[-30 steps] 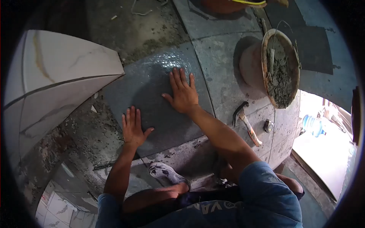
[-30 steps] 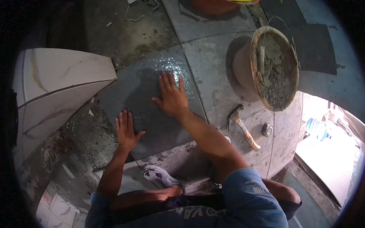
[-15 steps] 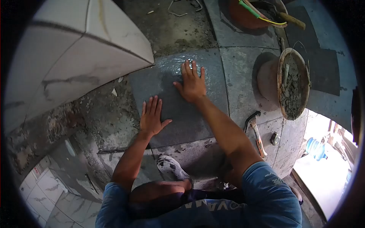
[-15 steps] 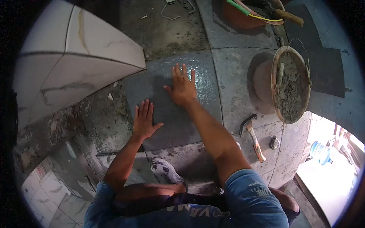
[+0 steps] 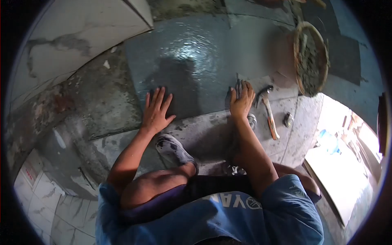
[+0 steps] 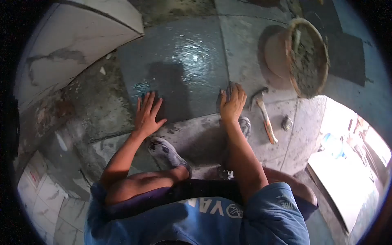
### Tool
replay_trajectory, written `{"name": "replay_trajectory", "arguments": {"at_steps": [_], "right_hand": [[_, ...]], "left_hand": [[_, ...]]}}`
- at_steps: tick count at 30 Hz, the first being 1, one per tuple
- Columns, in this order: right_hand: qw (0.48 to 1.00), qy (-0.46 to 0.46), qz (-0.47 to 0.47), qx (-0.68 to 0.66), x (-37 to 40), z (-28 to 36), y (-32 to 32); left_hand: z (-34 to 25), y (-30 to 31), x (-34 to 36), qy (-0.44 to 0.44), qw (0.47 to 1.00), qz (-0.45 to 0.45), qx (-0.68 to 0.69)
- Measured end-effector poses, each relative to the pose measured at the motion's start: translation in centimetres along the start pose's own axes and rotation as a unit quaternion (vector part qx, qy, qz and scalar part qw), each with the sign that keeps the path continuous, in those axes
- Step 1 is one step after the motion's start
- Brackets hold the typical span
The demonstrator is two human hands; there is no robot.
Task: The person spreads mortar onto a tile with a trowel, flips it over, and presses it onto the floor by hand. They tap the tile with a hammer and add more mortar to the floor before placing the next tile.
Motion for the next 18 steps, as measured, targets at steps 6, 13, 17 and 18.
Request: {"name": "replay_trajectory", "arguments": {"at_steps": [6,13,17,18], "right_hand": [[0.980,0.128,0.149,-0.009,1.0,-4.0,0.6],[0.911,0.330,0.217,0.124,1.7,-2.5,0.0],[0.872,0.400,0.232,0.163,1.9,-2.0,-1.0],[0.855,0.422,0.243,0.176,2.2,-1.7,-1.2]], "left_hand": [[-4.5,-3.2,0.9,-0.109,0.993,-0.017,-0.036],[-6.3,-2.9,0.8,-0.184,0.979,-0.069,-0.057],[-6.3,-3.4,1.1,-0.196,0.976,-0.063,-0.075],[-6.4,-3.5,1.2,-0.200,0.975,-0.062,-0.078]]}}
Point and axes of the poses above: each hand's wrist, its own x-axis away from the middle knuckle, its own y-axis out of the back of the hand, z = x × y, the point moved 10 cm from there along -x, towards the middle knuckle, and after that the axes turned 13 degrees about z, right-handed, at the moved point
